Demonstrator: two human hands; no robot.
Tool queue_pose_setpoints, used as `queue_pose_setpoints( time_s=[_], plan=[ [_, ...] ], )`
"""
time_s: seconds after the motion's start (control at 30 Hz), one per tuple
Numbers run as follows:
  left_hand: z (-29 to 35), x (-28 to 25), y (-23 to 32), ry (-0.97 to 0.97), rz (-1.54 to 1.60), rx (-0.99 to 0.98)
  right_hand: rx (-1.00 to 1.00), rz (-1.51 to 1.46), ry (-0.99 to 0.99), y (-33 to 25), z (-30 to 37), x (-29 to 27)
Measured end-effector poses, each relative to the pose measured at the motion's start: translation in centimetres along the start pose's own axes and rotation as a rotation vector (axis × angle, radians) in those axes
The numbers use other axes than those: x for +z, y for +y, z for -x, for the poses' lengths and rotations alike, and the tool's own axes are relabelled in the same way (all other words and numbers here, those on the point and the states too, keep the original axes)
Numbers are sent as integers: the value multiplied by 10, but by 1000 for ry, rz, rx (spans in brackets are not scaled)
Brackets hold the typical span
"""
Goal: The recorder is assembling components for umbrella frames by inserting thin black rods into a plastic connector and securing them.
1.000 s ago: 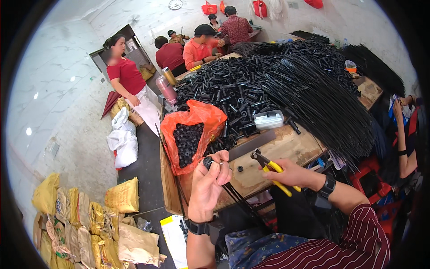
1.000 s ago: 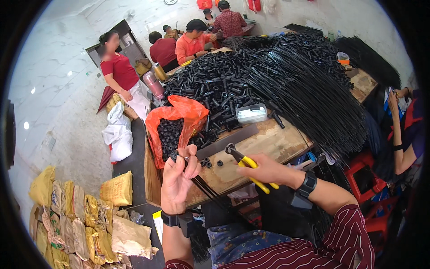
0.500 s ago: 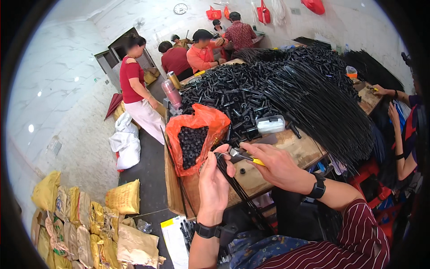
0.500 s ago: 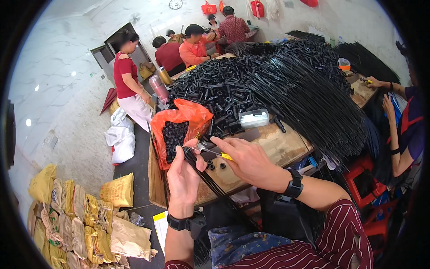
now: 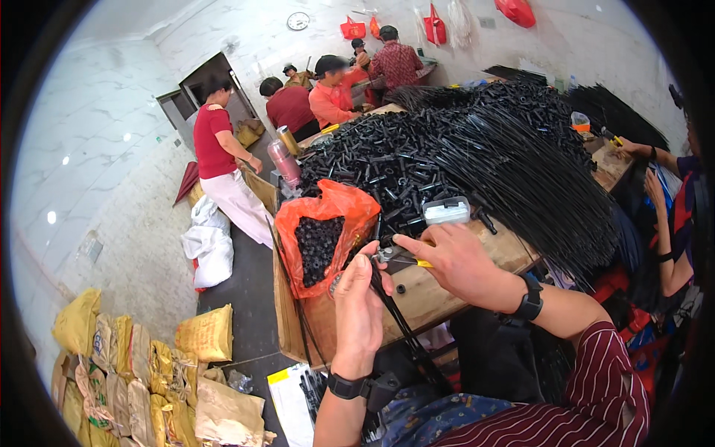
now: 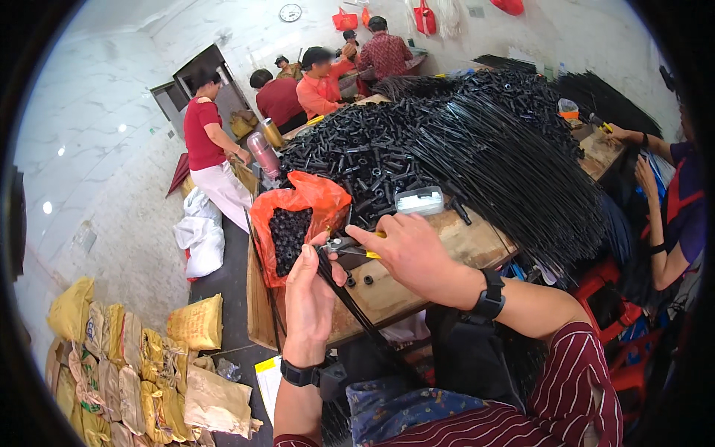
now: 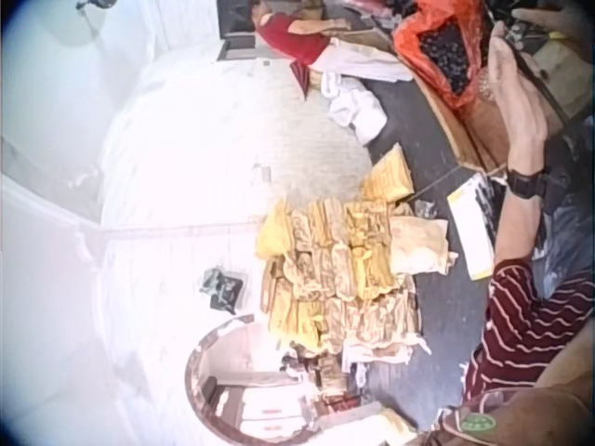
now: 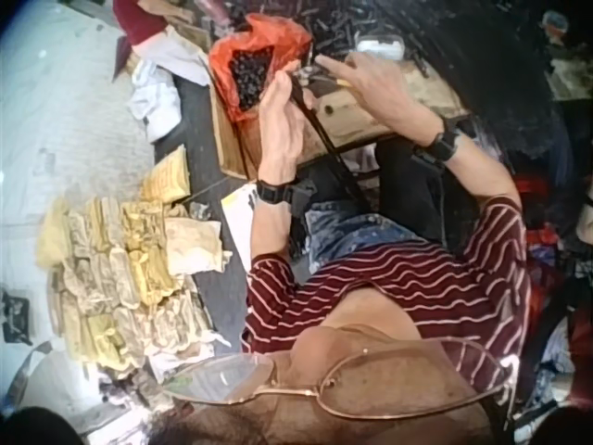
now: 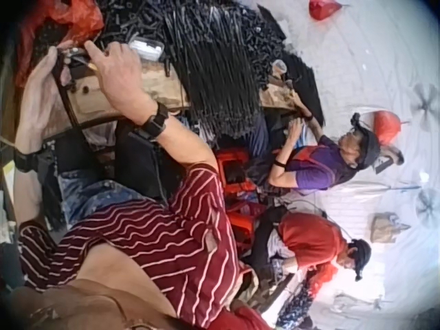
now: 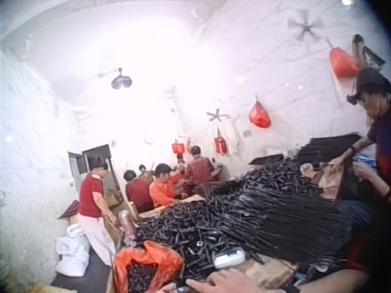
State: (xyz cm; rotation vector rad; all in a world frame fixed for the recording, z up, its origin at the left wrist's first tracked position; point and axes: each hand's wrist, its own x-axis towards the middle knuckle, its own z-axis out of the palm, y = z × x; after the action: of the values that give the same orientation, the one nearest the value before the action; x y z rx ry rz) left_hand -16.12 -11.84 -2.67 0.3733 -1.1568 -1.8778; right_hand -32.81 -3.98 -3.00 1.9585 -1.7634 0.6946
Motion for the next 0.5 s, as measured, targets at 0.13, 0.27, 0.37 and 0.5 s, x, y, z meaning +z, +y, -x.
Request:
queue_pose_setpoints(
  time_s=[0.13, 0.27, 0.37, 0.5],
  plan=[
    [-1, -2, -2, -21, -33, 11, -17, -157, -56, 8, -5, -26],
    [0, -6, -1, -89, -159, 12, 175, -701, -461, 7, -3, -40],
    [2, -2, 2, -132, -148, 7, 443, -1286, -848, 10, -2, -46],
    [0, 3, -1, -116, -102, -5, 339, -924, -672, 12, 0, -49]
  ],
)
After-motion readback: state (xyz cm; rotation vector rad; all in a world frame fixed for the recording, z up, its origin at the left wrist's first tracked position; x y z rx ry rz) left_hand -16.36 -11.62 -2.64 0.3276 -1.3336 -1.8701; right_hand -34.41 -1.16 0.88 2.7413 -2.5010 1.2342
